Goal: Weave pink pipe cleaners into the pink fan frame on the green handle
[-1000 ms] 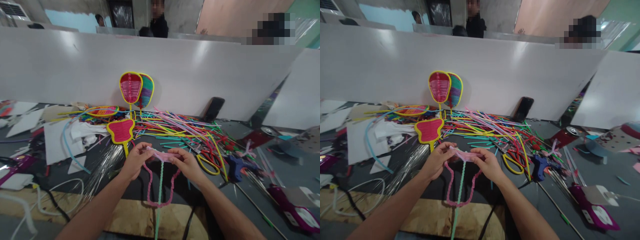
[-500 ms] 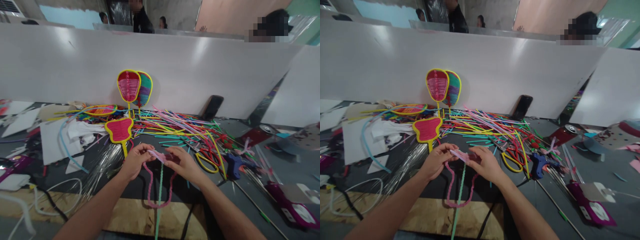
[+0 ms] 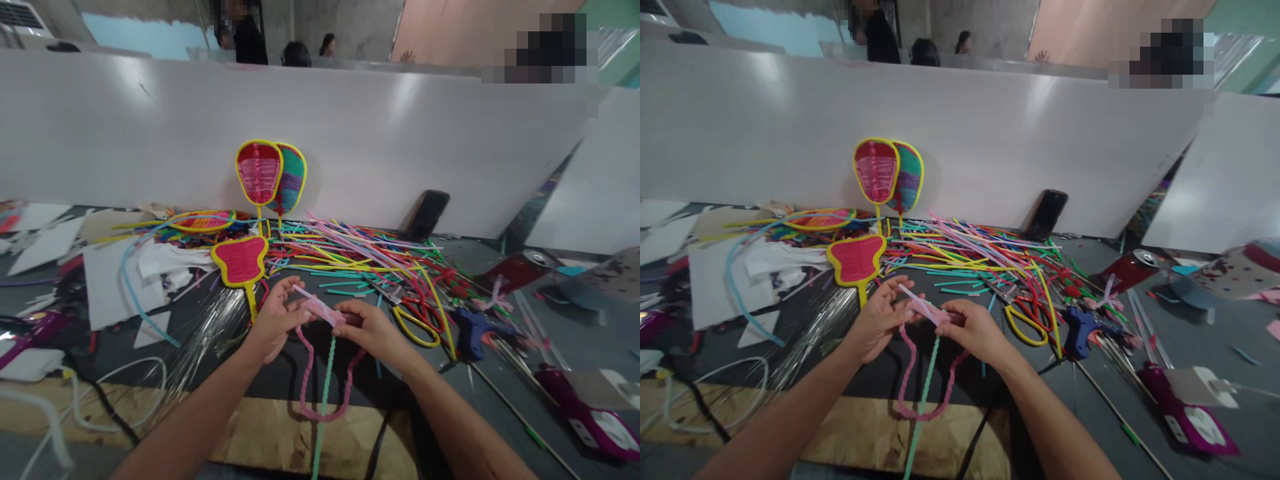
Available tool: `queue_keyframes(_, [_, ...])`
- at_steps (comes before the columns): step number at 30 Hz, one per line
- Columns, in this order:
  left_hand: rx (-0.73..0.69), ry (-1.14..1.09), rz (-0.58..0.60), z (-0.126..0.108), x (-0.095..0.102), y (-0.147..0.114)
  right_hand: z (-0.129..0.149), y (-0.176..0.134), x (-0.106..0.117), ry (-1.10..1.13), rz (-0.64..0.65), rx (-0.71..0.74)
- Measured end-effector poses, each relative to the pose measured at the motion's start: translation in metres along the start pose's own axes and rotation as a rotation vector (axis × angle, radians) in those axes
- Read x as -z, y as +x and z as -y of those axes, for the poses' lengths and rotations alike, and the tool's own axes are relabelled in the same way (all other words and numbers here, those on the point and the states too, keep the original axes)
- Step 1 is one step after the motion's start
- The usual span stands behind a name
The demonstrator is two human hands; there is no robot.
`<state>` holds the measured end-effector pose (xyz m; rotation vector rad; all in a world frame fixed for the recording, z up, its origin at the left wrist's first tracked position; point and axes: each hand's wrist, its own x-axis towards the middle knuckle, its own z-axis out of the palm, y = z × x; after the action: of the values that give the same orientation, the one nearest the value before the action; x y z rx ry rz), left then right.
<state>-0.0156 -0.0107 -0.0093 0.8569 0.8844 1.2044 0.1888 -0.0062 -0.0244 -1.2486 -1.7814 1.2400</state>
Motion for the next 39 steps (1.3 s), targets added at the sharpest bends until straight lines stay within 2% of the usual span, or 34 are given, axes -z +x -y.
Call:
queue_keyframes(2, [-0.081, 0.123, -0.045, -0.001, 0.003, 0.001, 0.001, 0.000, 0.001, -0.006, -0.016, 0.005])
queue_keyframes(3, [-0.160, 0.251, -0.068, -0.001, 0.004, 0.001, 0.002, 0.000, 0.002, -0.013, -0.023, 0.010])
queue_keyframes(6, [-0.520, 0.785, -0.120, -0.004, 0.009, -0.002, 0.003, -0.001, 0.002, -0.030, -0.035, 0.020])
queue_keyframes(8, [-0.707, 1.083, -0.080, -0.005, 0.012, -0.004, 0.003, -0.001, 0.001, -0.030, -0.033, 0.020])
queue_keyframes(10, [-0.799, 1.257, 0.004, -0.006, 0.013, -0.005, 0.004, -0.002, 0.000, -0.035, -0.023, 0.023])
queue_keyframes(13, [-0.828, 1.325, 0.055, -0.005, 0.015, -0.003, 0.004, -0.002, 0.000, -0.056, -0.016, 0.043])
queue_keyframes(17, [-0.723, 1.151, -0.005, -0.004, 0.016, 0.001, 0.003, -0.001, 0.000, -0.048, -0.033, 0.051])
queue_keyframes(23, [-0.254, 0.643, -0.006, -0.007, 0.015, 0.003, 0.003, -0.001, 0.002, -0.043, -0.051, 0.035])
queue_keyframes(28, [-0.025, 0.333, 0.011, -0.011, 0.014, 0.006, 0.009, -0.002, 0.003, -0.025, -0.045, 0.028])
queue_keyframes(31, [0.070, 0.223, 0.021, -0.016, 0.012, 0.006, 0.010, -0.002, 0.004, -0.026, -0.040, 0.028])
queue_keyframes(39, [0.203, 0.069, 0.055, -0.021, 0.011, 0.004, 0.011, -0.002, 0.003, -0.003, -0.004, 0.061])
